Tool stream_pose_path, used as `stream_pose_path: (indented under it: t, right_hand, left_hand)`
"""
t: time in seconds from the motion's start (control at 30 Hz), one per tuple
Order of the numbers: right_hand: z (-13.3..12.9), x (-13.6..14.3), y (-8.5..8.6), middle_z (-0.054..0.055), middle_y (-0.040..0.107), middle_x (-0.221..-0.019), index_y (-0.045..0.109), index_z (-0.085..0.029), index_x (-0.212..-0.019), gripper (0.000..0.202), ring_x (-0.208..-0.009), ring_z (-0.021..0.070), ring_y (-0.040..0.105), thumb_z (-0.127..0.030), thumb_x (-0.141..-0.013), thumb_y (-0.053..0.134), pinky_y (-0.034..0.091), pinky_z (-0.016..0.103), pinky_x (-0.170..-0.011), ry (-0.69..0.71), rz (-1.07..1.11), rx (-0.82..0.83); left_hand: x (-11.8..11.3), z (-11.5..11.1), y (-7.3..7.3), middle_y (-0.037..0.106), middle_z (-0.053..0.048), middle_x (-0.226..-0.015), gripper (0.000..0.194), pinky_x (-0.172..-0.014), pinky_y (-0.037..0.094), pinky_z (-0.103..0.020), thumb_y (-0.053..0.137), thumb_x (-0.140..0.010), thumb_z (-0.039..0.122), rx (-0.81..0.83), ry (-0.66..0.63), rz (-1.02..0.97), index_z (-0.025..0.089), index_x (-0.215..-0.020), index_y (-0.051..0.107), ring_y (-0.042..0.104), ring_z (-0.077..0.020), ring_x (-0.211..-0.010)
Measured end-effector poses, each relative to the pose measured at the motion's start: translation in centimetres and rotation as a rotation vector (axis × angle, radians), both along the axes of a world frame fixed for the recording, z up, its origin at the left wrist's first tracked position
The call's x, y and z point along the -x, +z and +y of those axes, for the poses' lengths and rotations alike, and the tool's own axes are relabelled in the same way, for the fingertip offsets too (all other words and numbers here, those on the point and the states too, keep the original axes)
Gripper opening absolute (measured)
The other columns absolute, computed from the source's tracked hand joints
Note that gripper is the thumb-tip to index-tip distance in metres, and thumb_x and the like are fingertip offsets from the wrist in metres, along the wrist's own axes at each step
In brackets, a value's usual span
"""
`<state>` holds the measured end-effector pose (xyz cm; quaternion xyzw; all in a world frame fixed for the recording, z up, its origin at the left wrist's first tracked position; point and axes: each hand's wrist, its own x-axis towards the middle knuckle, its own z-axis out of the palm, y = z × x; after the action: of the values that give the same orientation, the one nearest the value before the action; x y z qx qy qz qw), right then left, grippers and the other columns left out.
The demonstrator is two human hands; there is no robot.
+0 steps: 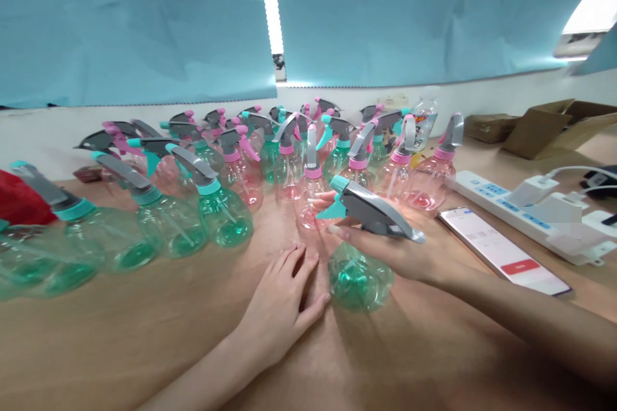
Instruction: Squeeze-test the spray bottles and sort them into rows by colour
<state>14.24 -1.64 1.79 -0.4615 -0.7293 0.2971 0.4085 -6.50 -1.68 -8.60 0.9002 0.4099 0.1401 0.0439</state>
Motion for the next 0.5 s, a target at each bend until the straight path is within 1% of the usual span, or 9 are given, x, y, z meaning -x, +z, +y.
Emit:
stream_pose_path:
  t: [0.07, 0.13, 0.2, 0.33, 0.5]
  right_hand:
    - [0.1, 0.0, -0.2, 0.001, 0.073, -0.095, 0.067, -0.027, -0.100, 0.023, -0.090, 0.0232, 0.071, -0.021, -0.078, 0.059, 0.061, 0.036, -0.073, 0.040, 0.050, 0.001]
    - [0.3, 0.1, -0.7, 0.002, 0.073, -0.102, 0.067, -0.027, -0.103, 0.026, -0.097, 0.0231, 0.070, -0.020, -0.079, 0.058, 0.060, 0.038, -0.080, 0.107, 0.127, -0.012]
    - [0.5, 0.1, -1.3, 0.001, 0.072, -0.107, 0.067, -0.028, -0.107, 0.030, -0.102, 0.0233, 0.068, -0.019, -0.080, 0.055, 0.058, 0.040, -0.084, 0.143, 0.166, -0.041]
    - [0.6, 0.0, -1.8, -0.001, 0.072, -0.108, 0.067, -0.032, -0.111, 0.036, -0.104, 0.0243, 0.068, -0.016, -0.081, 0.054, 0.058, 0.041, -0.085, 0.117, 0.150, -0.061]
    - [0.6, 0.1, -1.4, -0.001, 0.069, -0.119, 0.063, -0.030, -0.118, 0.043, -0.107, 0.0235, 0.066, -0.015, -0.079, 0.054, 0.055, 0.041, -0.090, 0.157, 0.171, -0.012]
  left_hand:
    - [0.0, 0.0, 0.0, 0.050, -0.018, -0.139, 0.049, -0.101, 0.040, -0.056, 0.054, -0.091, 0.040, -0.001, 0.001, 0.012, 0.015, -0.133, 0.050, 0.043, -0.0371, -0.129]
    - [-0.1, 0.1, 0.0, 0.049, -0.019, -0.139, 0.049, -0.102, 0.040, -0.056, 0.053, -0.092, 0.040, -0.003, 0.000, 0.025, 0.014, -0.133, 0.050, 0.043, -0.0369, -0.130]
    - [-0.1, 0.1, 0.0, 0.050, -0.018, -0.139, 0.048, -0.102, 0.040, -0.055, 0.053, -0.092, 0.040, -0.008, 0.001, 0.026, 0.016, -0.132, 0.050, 0.043, -0.0364, -0.130]
    - [0.0, 0.1, -0.1, 0.051, -0.017, -0.138, 0.047, -0.102, 0.039, -0.055, 0.054, -0.091, 0.039, -0.010, -0.002, 0.012, 0.017, -0.133, 0.049, 0.044, -0.0359, -0.129]
    - [0.0, 0.1, -0.1, 0.049, -0.017, -0.140, 0.047, -0.103, 0.038, -0.056, 0.054, -0.092, 0.040, -0.008, 0.002, 0.018, 0.016, -0.132, 0.050, 0.042, -0.0361, -0.130]
